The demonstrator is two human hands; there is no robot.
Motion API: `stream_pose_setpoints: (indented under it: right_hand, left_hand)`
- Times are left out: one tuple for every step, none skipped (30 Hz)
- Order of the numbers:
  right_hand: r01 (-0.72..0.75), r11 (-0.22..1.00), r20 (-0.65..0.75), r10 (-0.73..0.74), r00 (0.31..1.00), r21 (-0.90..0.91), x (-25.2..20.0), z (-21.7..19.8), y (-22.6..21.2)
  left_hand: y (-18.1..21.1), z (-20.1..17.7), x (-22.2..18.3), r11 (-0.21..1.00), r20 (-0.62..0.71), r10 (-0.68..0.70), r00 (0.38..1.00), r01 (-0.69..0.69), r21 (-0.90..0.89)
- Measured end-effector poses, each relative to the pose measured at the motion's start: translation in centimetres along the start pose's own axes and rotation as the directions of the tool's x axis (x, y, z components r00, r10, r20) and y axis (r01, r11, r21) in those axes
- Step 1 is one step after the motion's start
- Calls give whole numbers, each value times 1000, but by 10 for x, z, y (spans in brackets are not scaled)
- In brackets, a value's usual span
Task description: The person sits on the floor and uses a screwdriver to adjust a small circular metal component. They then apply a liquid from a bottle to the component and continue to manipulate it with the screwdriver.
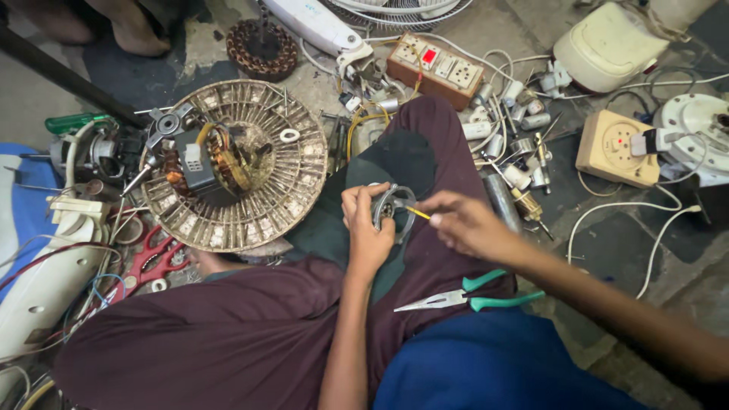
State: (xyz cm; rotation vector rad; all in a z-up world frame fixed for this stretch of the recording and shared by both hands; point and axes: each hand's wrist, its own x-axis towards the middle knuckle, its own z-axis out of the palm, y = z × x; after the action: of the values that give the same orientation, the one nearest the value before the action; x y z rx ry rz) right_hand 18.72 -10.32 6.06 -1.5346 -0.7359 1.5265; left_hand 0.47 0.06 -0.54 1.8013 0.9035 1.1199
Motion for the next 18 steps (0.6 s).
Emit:
stream_pose_setpoints:
  right_hand:
    - [43, 995, -23, -46, 999, -93, 6, 4, 7]
    - [85, 979, -42, -94, 995, -186, 11, 8, 15]
    - [116, 978, -51, -126, 991, -172, 19, 11, 24]
    - [147, 977, -60, -158, 986, -158, 26, 13, 32]
    - [171, 976, -70, -182, 981, -135, 30, 18, 44]
    - [170, 977, -71, -180, 981, -126, 34, 17, 52]
    - [170, 978, -76, -180, 981, -117, 36, 14, 58]
    - [171, 979, -82, -180, 980, -108, 40, 13, 63]
    - [173, 979, -83, -182, 980, -112, 40, 9, 66]
    - [175, 978, -84, -185, 979, -116, 40, 8, 69]
    - [179, 976, -84, -190, 978, -122, 42, 6, 70]
    - [178, 978, -88, -188, 978, -110, 42, 5, 70]
    - [180, 979, -91, -189, 978, -98, 43, 6, 70]
    - [183, 979, -93, -190, 977, -86, 44, 8, 70]
    - [209, 974, -93, -217, 972, -85, 43, 10, 72]
    - [236, 968, -93, -243, 966, -83, 43, 13, 74]
    - [262, 962, -95, -269, 958, -82, 43, 15, 75]
    - [309, 946, -94, -317, 944, -95, 42, 16, 76]
  left_hand:
    - [1, 0, 1, 1000, 0, -7, 1000, 7, 2]
    - [2, 1, 2, 1000, 0, -14, 1000, 14, 4]
    - [2, 1, 5, 1000, -5, -24, 1000, 24, 10]
    - [1, 2, 7, 1000, -13, -20, 1000, 20, 6]
    - [1, 1, 5, 1000, -15, -22, 1000, 22, 7]
    - [1, 0, 3, 1000, -17, -25, 1000, 25, 7]
    - [0, 0, 2, 999, -17, -29, 999, 29, 14]
    - [0, 0, 2, 999, -17, -34, 999, 34, 20]
    - [0, 2, 1, 999, -14, -38, 999, 38, 23]
    - [0, 3, 0, 999, -15, -35, 999, 35, 22]
    - [-1, 4, 1, 999, -18, -29, 999, 29, 22]
    - [0, 4, 2, 1000, -21, -22, 1000, 23, 21]
    - [-1, 4, 3, 999, -21, -27, 999, 28, 19]
    - [-1, 3, 4, 999, -21, -32, 999, 33, 17]
    - [0, 3, 4, 999, -19, -40, 999, 40, 16]
    - [-1, 2, 3, 999, -20, -36, 999, 37, 23]
    - [-1, 3, 3, 999, -21, -32, 999, 32, 29]
    - [-1, 3, 3, 999, -22, -27, 999, 28, 34]
